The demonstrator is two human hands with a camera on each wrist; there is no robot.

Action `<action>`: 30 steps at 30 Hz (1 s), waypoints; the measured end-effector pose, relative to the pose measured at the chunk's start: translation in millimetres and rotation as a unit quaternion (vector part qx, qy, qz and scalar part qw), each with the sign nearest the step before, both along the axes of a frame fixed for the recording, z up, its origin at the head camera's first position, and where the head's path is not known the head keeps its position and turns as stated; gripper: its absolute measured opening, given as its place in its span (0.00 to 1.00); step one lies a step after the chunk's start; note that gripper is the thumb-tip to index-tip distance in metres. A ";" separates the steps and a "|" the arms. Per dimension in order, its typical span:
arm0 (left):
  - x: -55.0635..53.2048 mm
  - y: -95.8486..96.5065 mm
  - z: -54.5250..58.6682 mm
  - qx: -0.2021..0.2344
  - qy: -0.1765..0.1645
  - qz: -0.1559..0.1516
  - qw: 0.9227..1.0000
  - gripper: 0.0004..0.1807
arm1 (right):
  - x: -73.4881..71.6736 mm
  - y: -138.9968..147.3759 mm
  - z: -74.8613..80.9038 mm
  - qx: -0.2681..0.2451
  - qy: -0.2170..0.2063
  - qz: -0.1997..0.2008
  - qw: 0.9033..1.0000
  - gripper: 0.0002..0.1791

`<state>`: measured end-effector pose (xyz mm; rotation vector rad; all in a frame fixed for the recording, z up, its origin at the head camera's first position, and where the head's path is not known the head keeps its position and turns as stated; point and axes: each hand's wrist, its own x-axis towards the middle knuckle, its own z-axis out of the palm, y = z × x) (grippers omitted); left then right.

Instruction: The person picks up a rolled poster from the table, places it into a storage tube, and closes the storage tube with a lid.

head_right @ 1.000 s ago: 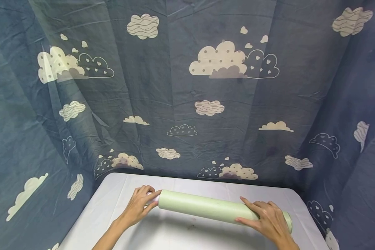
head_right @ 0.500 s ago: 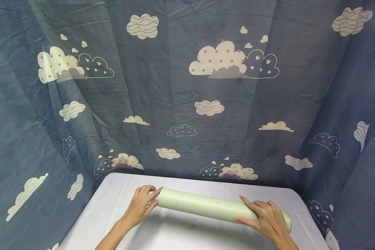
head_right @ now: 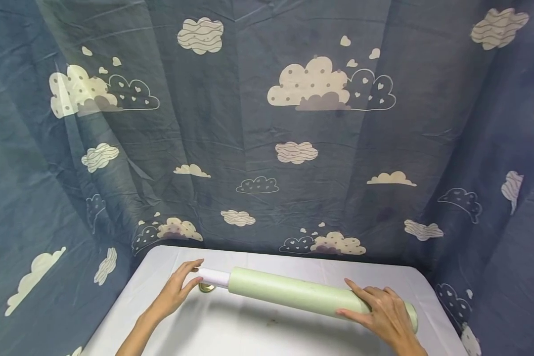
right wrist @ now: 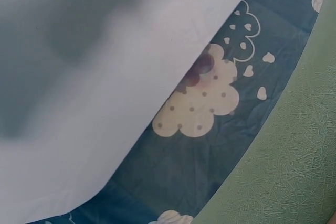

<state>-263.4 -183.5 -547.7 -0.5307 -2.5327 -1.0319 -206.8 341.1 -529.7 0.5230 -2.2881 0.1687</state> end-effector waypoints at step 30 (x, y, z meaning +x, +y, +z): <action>4.1 22.3 -0.6 0.204 -0.189 -0.091 0.956 0.19 | -2.9 -9.6 1.7 -0.010 0.001 0.004 1.000 0.42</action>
